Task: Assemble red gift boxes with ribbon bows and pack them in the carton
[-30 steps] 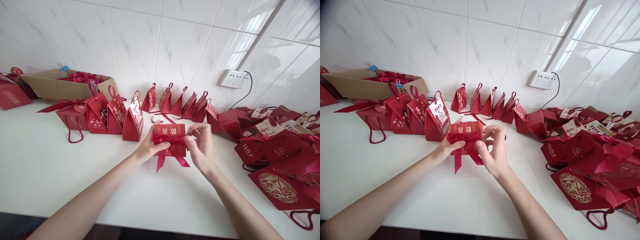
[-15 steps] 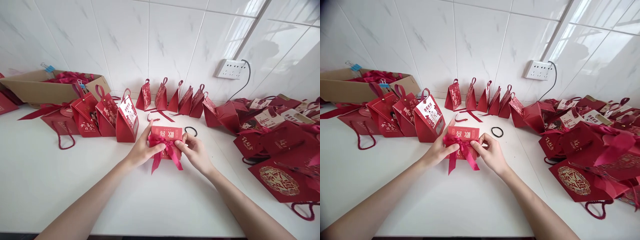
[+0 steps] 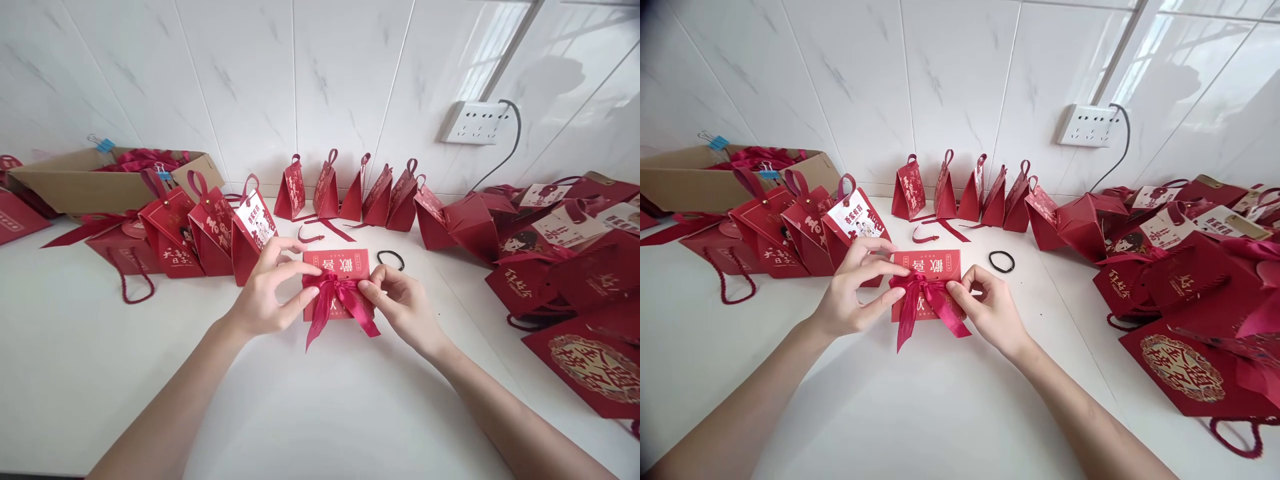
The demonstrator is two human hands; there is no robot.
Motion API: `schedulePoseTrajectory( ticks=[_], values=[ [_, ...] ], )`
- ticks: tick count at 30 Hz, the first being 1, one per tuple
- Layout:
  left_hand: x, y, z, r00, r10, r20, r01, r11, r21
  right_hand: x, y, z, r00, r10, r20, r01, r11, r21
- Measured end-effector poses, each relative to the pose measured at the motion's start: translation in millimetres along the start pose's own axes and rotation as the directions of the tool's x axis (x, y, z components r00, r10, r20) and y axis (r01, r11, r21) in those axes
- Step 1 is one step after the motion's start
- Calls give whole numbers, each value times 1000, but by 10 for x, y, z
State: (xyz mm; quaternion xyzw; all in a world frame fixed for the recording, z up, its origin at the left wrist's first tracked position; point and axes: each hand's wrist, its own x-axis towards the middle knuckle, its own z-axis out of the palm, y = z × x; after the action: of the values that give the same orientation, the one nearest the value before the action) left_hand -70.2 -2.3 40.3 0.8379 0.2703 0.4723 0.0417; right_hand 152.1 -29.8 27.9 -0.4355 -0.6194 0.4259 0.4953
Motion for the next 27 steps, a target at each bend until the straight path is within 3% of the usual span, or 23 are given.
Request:
schedulePoseTrajectory(
  ticks=[5, 7, 9, 12, 14, 18, 27],
  values=[
    [10, -1, 24, 989, 78, -124, -70, 995, 68, 4, -15, -14, 1000, -21, -15, 21, 999, -29],
    [12, 24, 16, 989, 55, -135, -51, 998, 33, 8, -22, -10, 999, -25, -26, 23, 999, -41],
    [13, 67, 1, 994, -31, -103, 25, 998, -54, 9, -28, -6, 999, -24, -33, 22, 999, -47],
    [19, 130, -15, 982, -185, 33, 188, 963, -192, 9, -33, -12, 999, -19, -33, 18, 998, -56],
    [28, 152, -11, 953, -289, 92, 302, 931, -203, 8, -37, -24, 999, -18, -26, 17, 998, -54],
    [47, 160, 33, 863, -497, 89, 505, 849, -153, 1, -59, -40, 999, 7, 31, -7, 1000, -12],
    [42, 166, 74, 818, -556, 145, 575, 799, -179, 13, -86, -74, 989, 14, 148, -27, 996, 87]
  ],
)
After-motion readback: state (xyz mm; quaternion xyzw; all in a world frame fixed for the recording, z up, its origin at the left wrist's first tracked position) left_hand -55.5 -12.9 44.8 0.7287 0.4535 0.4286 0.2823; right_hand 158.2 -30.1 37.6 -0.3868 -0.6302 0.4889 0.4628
